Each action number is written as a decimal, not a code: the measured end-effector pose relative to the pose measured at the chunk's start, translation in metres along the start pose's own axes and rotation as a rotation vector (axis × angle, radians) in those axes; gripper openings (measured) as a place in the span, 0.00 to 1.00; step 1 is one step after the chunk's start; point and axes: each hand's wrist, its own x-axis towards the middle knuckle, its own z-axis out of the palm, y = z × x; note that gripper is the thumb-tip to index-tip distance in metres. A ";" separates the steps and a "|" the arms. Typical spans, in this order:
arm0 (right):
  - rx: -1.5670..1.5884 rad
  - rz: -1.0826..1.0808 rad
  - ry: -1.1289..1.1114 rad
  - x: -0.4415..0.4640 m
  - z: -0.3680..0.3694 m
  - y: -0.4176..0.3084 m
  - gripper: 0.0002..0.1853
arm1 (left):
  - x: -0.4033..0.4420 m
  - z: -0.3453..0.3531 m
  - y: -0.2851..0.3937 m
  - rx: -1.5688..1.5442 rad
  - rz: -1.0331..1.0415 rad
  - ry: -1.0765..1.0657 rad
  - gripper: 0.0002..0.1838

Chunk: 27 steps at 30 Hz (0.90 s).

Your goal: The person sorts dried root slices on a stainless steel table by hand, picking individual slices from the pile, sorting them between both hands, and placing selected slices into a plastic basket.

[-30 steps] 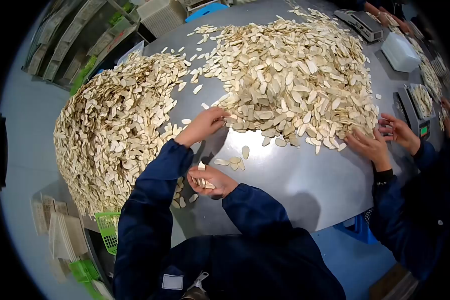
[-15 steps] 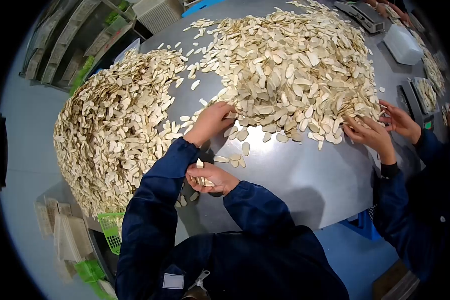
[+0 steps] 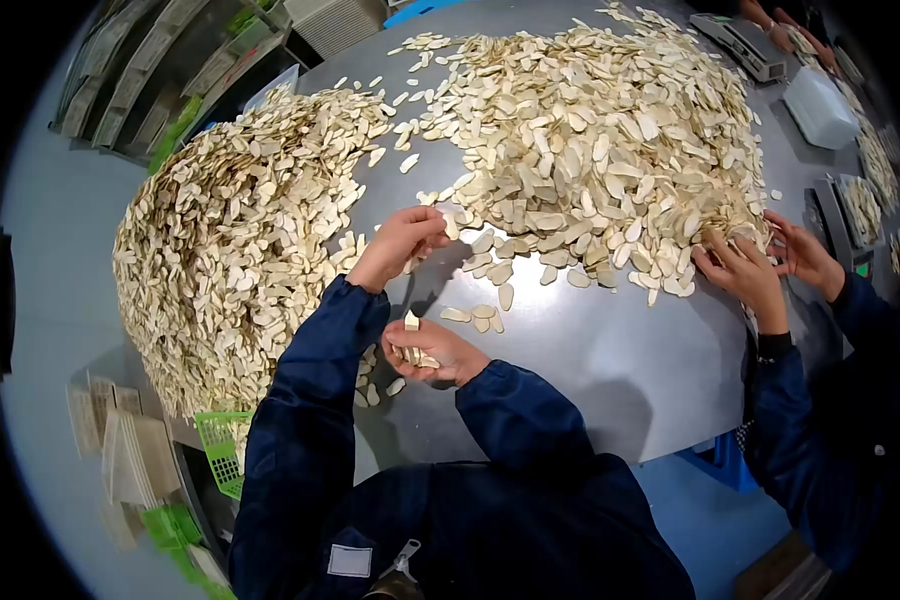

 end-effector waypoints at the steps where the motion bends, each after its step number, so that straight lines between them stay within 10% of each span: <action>1: -0.001 0.000 -0.010 0.000 -0.001 0.000 0.12 | -0.005 -0.001 0.001 -0.001 0.003 0.017 0.07; 16: -0.067 0.001 0.021 0.002 0.007 -0.002 0.12 | -0.037 0.006 0.011 0.075 0.018 0.069 0.06; 27: 0.214 -0.101 0.150 0.012 -0.013 0.009 0.22 | -0.093 0.002 0.013 0.390 0.412 0.083 0.04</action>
